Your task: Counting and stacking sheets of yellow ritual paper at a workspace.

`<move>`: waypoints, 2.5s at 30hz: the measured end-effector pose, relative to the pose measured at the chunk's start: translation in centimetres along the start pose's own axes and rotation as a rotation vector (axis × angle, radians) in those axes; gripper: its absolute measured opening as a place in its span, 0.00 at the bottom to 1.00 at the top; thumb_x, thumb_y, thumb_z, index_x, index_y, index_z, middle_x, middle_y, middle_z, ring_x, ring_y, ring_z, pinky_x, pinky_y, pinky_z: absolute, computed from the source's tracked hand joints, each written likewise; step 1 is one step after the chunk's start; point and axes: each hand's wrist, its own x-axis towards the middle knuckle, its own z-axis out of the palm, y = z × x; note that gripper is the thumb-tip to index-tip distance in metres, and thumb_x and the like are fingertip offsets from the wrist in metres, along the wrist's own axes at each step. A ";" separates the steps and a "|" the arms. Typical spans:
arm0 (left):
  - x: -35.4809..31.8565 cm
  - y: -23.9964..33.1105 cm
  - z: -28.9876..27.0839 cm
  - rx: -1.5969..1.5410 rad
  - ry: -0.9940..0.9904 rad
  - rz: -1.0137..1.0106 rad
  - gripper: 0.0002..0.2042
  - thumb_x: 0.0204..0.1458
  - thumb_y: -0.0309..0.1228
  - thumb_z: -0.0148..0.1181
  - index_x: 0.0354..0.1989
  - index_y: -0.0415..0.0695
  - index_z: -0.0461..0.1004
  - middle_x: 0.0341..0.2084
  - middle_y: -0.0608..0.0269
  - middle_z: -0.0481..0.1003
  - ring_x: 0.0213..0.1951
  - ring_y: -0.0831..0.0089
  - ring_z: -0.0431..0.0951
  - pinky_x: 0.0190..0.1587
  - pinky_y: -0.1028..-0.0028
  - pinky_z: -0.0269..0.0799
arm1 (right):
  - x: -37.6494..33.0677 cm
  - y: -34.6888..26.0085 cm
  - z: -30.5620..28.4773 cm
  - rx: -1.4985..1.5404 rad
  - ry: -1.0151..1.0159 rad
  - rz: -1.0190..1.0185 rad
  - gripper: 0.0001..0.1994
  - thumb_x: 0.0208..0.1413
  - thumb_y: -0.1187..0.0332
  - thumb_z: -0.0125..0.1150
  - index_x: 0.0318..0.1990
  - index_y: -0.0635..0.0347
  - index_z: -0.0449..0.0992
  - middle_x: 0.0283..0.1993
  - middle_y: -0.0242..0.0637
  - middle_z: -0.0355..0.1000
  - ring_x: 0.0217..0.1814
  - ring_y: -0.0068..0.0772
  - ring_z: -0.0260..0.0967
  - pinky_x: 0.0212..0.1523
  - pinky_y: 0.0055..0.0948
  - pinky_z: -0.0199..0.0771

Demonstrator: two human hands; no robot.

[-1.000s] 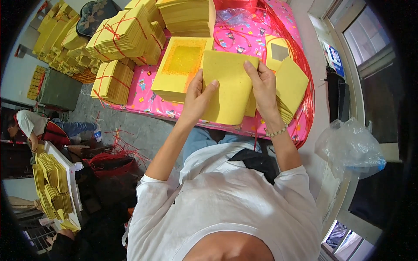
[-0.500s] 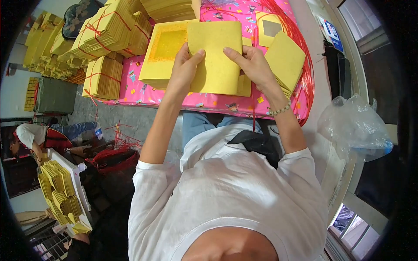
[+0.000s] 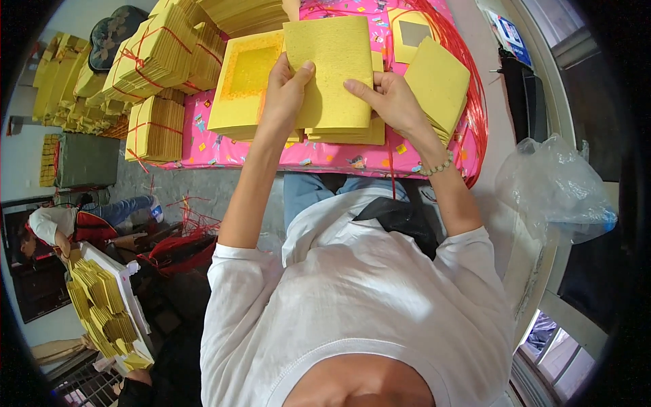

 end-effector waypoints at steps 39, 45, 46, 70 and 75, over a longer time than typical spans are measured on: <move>2.1 -7.4 -1.7 0.444 0.063 -0.218 0.10 0.57 0.30 0.53 0.43 0.38 0.67 0.33 0.60 0.73 0.34 0.74 0.73 0.35 0.73 0.70 | 1.0 0.6 -1.2 -0.949 0.116 -0.351 0.21 0.50 0.65 0.63 0.50 0.65 0.69 0.51 0.46 0.64 0.46 0.49 0.70 0.47 0.41 0.71; 1.8 -7.4 -1.3 0.807 0.063 -0.062 0.13 0.54 0.32 0.54 0.35 0.34 0.62 0.26 0.42 0.71 0.31 0.49 0.74 0.36 0.59 0.68 | 1.6 2.0 -1.1 -0.997 0.068 -0.321 0.18 0.49 0.66 0.63 0.46 0.66 0.71 0.48 0.46 0.66 0.46 0.49 0.69 0.47 0.41 0.71; 1.8 -7.3 -1.2 0.831 0.046 -0.068 0.13 0.54 0.33 0.54 0.36 0.34 0.61 0.29 0.38 0.72 0.35 0.44 0.74 0.38 0.56 0.68 | 1.7 2.2 -1.1 -1.012 0.066 -0.320 0.18 0.49 0.66 0.63 0.46 0.66 0.72 0.47 0.46 0.66 0.45 0.49 0.69 0.47 0.41 0.71; 0.0 -7.1 0.3 1.301 0.061 0.611 0.28 0.43 0.20 0.57 0.57 0.31 0.59 0.47 0.34 0.63 0.47 0.43 0.65 0.50 0.57 0.65 | 2.4 1.0 0.2 -1.391 0.017 -0.318 0.14 0.42 0.64 0.68 0.37 0.58 0.80 0.39 0.39 0.71 0.45 0.43 0.68 0.46 0.40 0.67; -2.0 -1.7 0.4 1.048 -0.016 0.468 0.20 0.47 0.19 0.54 0.51 0.35 0.67 0.43 0.40 0.69 0.43 0.47 0.69 0.47 0.58 0.66 | 2.2 0.1 -0.2 -1.339 0.067 -0.412 0.14 0.43 0.64 0.67 0.39 0.57 0.79 0.39 0.37 0.71 0.45 0.40 0.67 0.47 0.39 0.66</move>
